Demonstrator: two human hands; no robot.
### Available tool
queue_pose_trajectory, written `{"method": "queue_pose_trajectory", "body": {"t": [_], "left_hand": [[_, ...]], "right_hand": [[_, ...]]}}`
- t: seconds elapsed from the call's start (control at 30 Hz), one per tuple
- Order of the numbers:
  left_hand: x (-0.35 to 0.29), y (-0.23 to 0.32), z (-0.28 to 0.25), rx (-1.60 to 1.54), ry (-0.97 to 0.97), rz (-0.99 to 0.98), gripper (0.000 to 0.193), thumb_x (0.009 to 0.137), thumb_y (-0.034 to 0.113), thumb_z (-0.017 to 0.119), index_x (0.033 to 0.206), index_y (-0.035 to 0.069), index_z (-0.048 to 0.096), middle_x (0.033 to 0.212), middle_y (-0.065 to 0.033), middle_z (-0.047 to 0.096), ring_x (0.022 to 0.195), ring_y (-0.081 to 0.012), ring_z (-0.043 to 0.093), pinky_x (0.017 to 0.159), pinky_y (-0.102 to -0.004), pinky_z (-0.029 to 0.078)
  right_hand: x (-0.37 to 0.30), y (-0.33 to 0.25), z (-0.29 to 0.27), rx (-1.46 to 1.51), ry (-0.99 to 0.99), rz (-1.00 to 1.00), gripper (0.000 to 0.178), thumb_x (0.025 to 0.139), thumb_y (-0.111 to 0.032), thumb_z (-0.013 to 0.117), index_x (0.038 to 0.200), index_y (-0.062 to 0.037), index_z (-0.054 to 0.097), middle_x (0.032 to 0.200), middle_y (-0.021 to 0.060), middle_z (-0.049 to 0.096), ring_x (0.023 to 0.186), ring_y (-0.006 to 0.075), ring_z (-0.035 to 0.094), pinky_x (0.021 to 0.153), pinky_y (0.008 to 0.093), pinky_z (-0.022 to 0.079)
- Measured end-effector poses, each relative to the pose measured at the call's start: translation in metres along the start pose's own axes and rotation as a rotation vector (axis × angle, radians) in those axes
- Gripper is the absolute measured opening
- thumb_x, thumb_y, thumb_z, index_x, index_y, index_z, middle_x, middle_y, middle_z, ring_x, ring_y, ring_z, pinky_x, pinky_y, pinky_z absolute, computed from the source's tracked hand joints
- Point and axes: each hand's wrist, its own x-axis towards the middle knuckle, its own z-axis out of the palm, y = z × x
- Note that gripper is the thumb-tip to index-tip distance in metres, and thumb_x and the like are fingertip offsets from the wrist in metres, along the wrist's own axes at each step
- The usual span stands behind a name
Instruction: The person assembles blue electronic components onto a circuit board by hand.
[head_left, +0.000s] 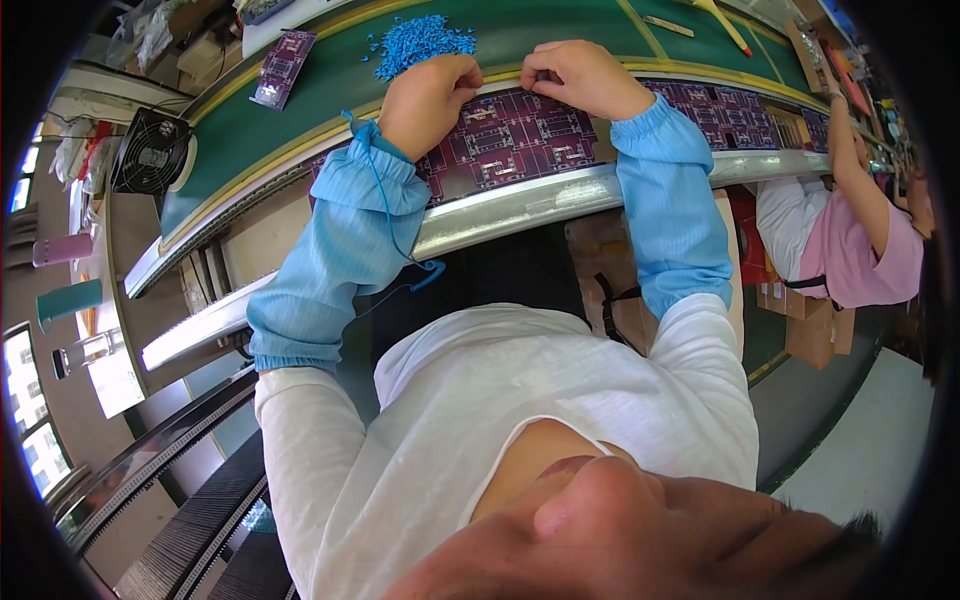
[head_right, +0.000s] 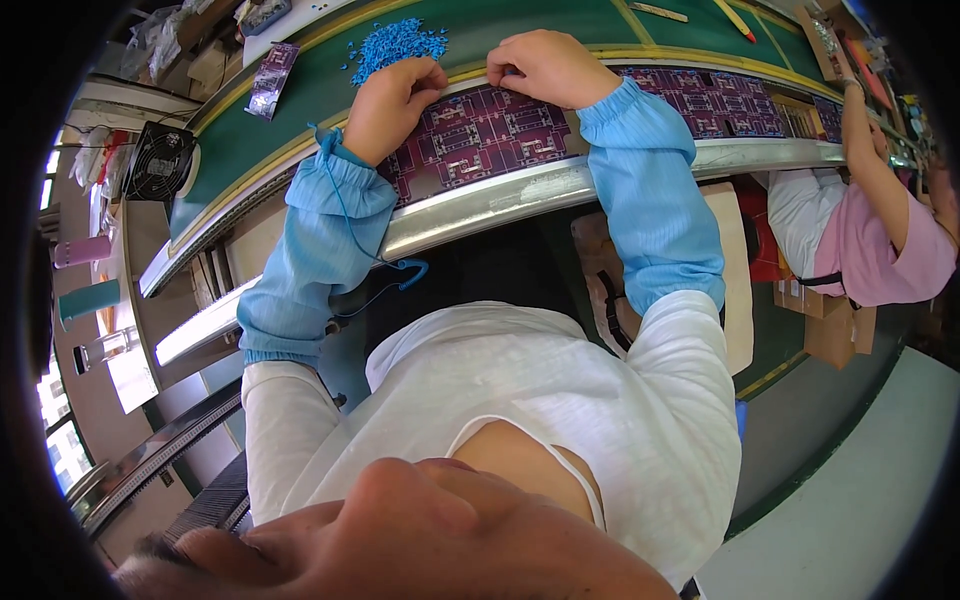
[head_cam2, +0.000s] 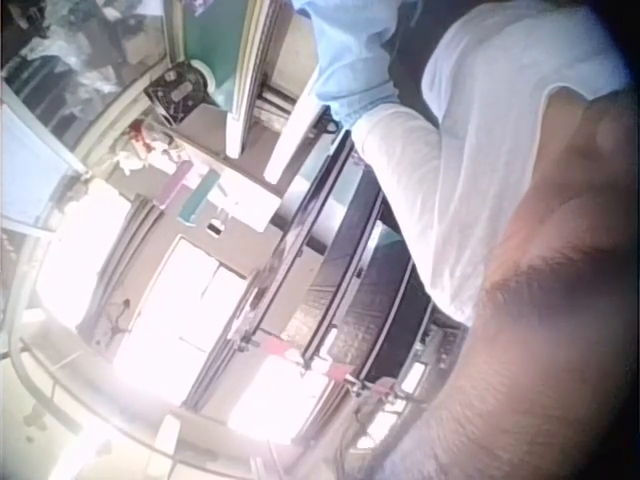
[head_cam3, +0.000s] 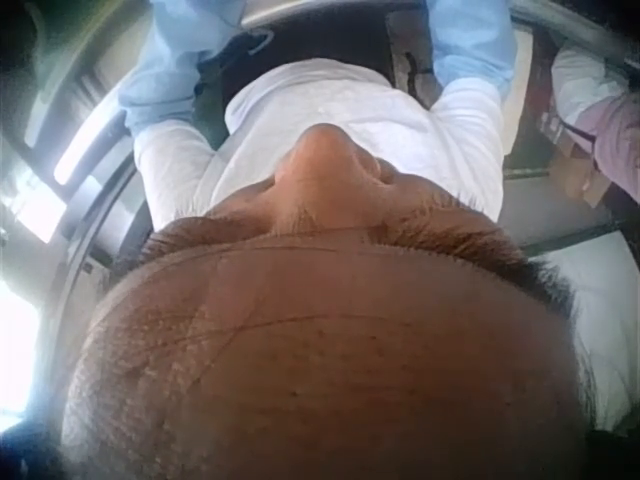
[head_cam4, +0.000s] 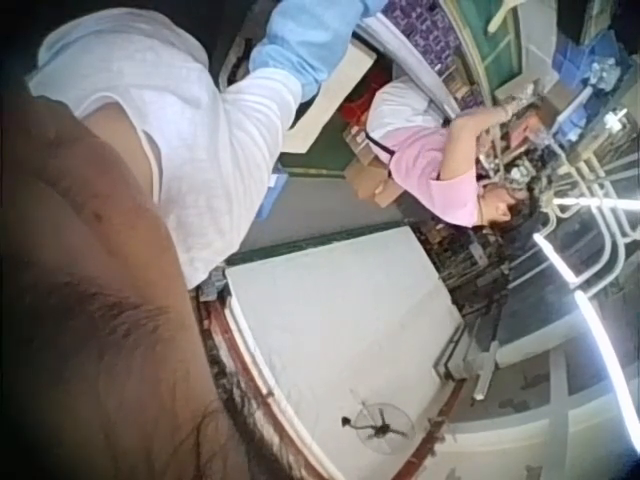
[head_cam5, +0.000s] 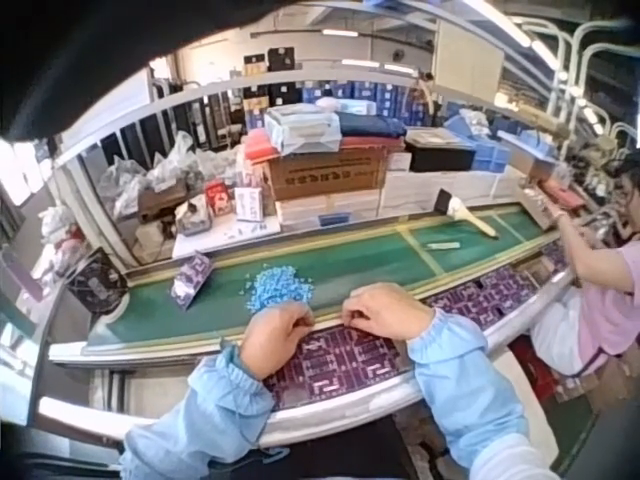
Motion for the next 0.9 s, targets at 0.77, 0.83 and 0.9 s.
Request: {"method": "queue_pose_trajectory", "body": {"t": [0.77,0.83,0.9], "left_hand": [[-0.0020,-0.0001,0.0012,0.049,0.005,0.027,0.017,0.085,0.001,0.073,0.101,0.003,0.069,0.092,-0.0145,0.073,0.085,-0.0320,0.072,0.074,-0.0395,0.056],[-0.0019,-0.0001,0.0013,0.056,0.006,0.033,0.017,0.085,0.001,0.073,0.102,0.004,0.069,0.092,-0.0144,0.073,0.085,-0.0318,0.072,0.075,-0.0394,0.056],[-0.0020,-0.0001,0.0013,0.062,0.008,0.036,0.017,0.085,0.001,0.073,0.102,0.004,0.069,0.093,-0.0142,0.073,0.086,-0.0318,0.072,0.075,-0.0394,0.056]], "right_hand": [[-0.0014,0.0011,-0.0006,0.013,-0.004,-0.003,0.008,0.091,-0.013,0.072,0.098,-0.0111,0.074,0.094,0.0062,0.072,0.085,0.0270,0.069,0.075,0.0401,0.055],[-0.0019,0.0007,-0.0014,0.015,-0.006,-0.002,0.008,0.090,-0.013,0.072,0.098,-0.0111,0.074,0.094,0.0061,0.072,0.085,0.0271,0.069,0.075,0.0402,0.055],[-0.0021,-0.0006,-0.0024,0.016,-0.008,0.000,0.008,0.090,-0.013,0.072,0.098,-0.0112,0.074,0.094,0.0061,0.071,0.085,0.0272,0.069,0.075,0.0403,0.055]]}}
